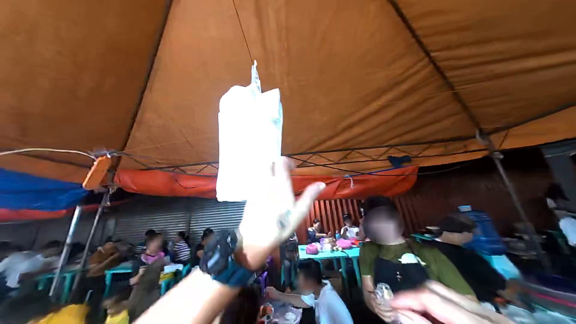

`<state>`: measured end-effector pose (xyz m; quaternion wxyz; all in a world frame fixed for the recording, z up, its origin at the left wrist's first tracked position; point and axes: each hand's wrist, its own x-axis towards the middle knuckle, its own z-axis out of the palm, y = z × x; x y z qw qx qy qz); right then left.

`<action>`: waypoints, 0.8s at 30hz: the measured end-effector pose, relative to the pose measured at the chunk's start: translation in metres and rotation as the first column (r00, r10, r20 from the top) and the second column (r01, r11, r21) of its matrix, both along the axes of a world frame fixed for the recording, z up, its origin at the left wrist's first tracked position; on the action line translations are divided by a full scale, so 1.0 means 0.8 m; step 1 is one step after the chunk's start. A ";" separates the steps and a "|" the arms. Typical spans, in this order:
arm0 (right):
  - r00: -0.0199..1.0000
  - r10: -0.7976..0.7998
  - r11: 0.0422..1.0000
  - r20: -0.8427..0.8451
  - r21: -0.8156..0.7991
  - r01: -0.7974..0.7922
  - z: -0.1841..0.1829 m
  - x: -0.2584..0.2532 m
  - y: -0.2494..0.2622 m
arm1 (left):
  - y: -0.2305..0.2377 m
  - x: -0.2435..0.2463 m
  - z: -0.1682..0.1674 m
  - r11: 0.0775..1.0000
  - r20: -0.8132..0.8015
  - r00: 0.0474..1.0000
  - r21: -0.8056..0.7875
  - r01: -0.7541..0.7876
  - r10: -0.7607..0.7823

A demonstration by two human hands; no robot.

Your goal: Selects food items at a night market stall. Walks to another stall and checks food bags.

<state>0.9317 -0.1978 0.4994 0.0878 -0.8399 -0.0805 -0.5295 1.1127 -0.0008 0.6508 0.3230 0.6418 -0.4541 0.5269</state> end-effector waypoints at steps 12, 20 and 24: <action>0.986 0.159 0.983 -0.041 0.097 -0.155 -0.017 0.148 0.048 | 0.027 0.109 0.054 0.960 -0.206 0.949 -0.198 0.197 -0.237; 0.933 0.322 0.892 0.160 0.281 -0.355 0.114 0.163 0.071 | 0.009 0.092 -0.074 0.883 0.003 0.922 0.290 0.369 -0.386; 0.991 0.114 0.934 -0.064 0.348 -0.085 0.117 0.169 0.088 | 0.076 0.024 -0.074 0.758 -0.044 0.882 0.491 0.428 -0.469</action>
